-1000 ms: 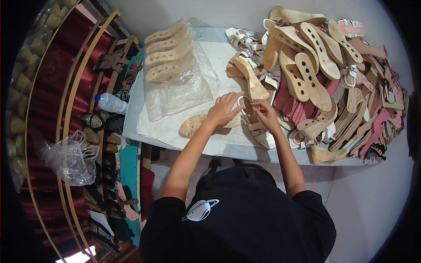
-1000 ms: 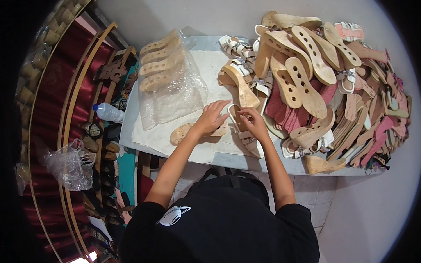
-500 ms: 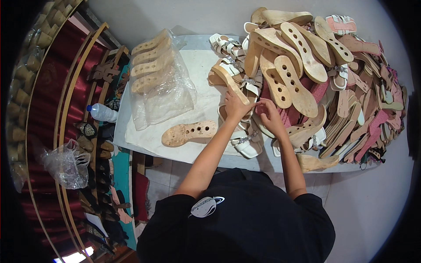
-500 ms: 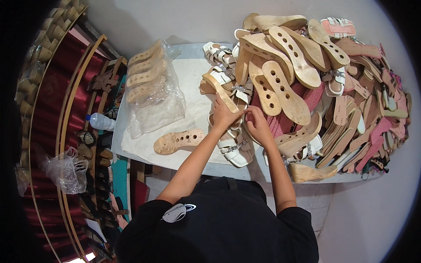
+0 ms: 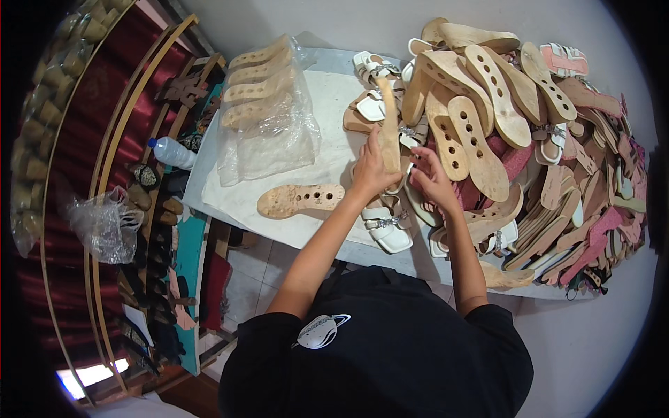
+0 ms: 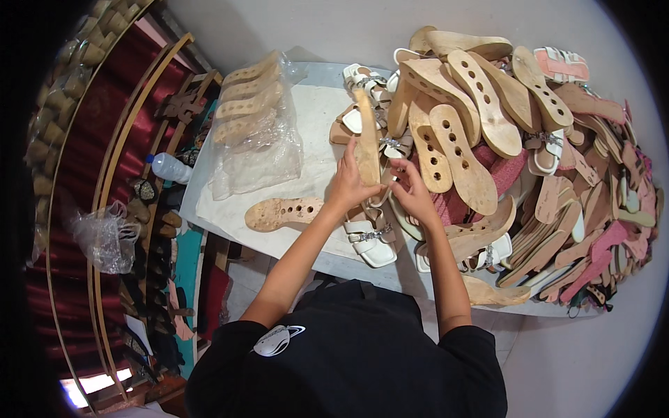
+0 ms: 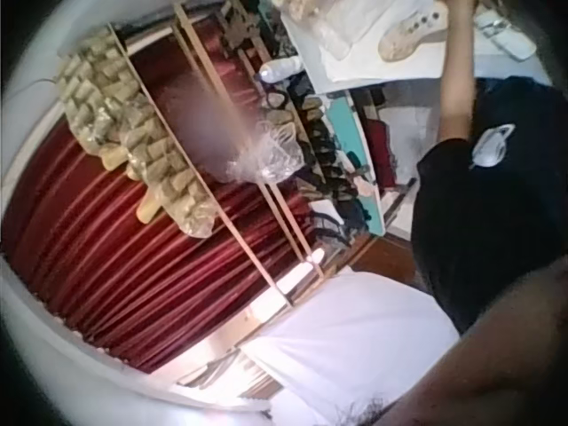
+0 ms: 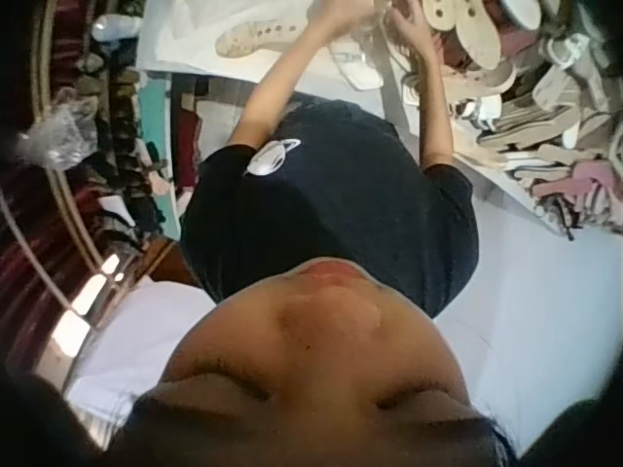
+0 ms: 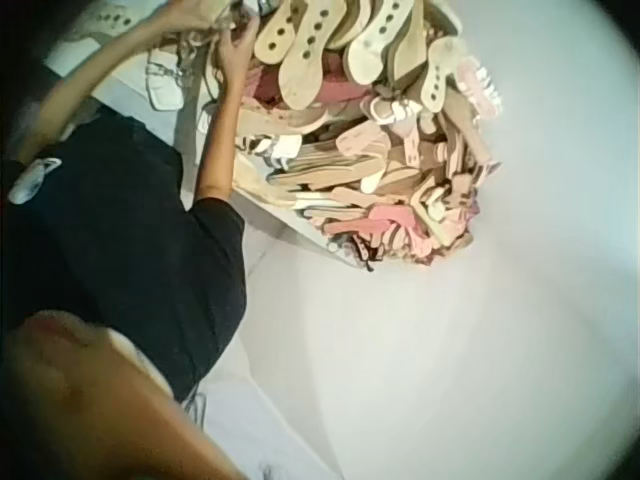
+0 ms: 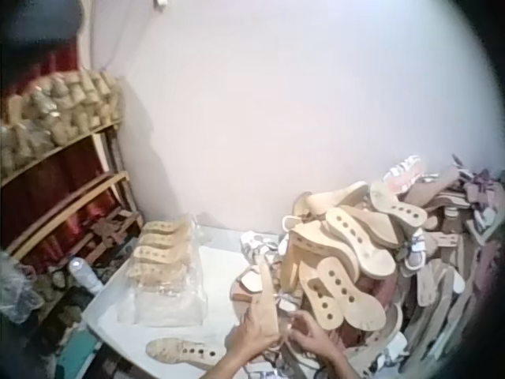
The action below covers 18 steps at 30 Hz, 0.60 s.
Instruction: Packing wooden shoe soles into a plastic bag for storage or shipping.
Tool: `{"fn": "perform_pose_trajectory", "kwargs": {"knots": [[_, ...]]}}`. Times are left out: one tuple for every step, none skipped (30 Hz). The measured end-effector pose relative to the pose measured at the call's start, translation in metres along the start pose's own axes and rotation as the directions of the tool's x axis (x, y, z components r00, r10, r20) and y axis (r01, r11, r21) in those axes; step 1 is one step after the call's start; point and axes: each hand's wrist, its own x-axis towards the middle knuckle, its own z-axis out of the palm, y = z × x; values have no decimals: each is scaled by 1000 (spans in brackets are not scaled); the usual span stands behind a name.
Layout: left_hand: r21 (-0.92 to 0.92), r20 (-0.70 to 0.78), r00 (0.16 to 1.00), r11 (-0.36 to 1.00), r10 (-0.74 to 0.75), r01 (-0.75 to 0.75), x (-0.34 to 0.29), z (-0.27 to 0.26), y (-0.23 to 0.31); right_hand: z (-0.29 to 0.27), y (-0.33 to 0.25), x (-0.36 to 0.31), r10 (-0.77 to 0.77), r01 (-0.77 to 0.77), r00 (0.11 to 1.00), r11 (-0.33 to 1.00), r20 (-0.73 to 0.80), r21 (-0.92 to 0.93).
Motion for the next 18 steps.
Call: {"fn": "perform_pose_trajectory", "kwargs": {"knots": [[5, -5, 1000, 1000, -5, 5, -1, -9, 4, 3, -4, 2, -35, 36, 999, 999, -37, 19], [29, 47, 998, 999, 42, -43, -2, -19, 9, 4, -7, 4, -55, 56, 997, 998, -47, 24], [53, 96, 992, 994, 88, -93, -3, -30, 13, 9, -16, 4, -58, 59, 998, 998, -37, 25], [74, 130, 987, 992, 92, -102, -6, -40, 15, 14, -26, 4, -74, 79, 993, 995, -90, 54], [77, 127, 988, 992, 90, -100, -8, -50, 16, 19, -35, 4, -87, 100, 986, 992, -144, 83], [103, 153, 971, 974, 183, -200, -10, -59, 17, 21, -42, 4, -130, 145, 982, 984, -134, 105], [126, 182, 944, 946, 274, -299, -13, -67, 15, 24, -48, 5, -131, 146, 982, 984, -133, 105], [127, 181, 945, 946, 273, -298, -18, -75, 11, 27, -54, 7, -164, 184, 977, 971, -133, 151], [190, 219, 927, 918, 305, -347, -24, -83, 7, 32, -59, 8, -197, 221, 971, 955, -135, 196], [251, 259, 908, 884, 331, -394, -28, -90, 3, 37, -62, 9, -215, 243, 965, 949, -152, 198], [252, 258, 909, 885, 328, -391, -31, -98, 0, 40, -63, 10, -214, 241, 966, 950, -149, 199], [292, 266, 905, 868, 330, -402, -34, -106, -2, 44, -65, 11, -191, 223, 967, 955, -169, 195], [330, 275, 902, 849, 332, -413, -39, -114, -5, 50, -68, 11, -168, 204, 968, 960, -187, 190], [333, 273, 906, 852, 323, -404, -44, -122, -10, 59, -71, 10, -200, 220, 958, 973, -206, 76], [418, 294, 890, 790, 349, -448, -49, -130, -16, 67, -74, 10, -196, 215, 961, 973, -196, 80], [496, 318, 872, 719, 372, -488, -53, -139, -23, 75, -77, 10, -183, 193, 960, 981, -212, 27], [502, 315, 877, 721, 362, -478, -57, -147, -30, 84, -78, 10, -171, 169, 958, 985, -228, -27], [533, 333, 850, 662, 408, -527, -60, -155, -37, 95, -79, 10, -171, 167, 946, 985, -276, -39]]}}
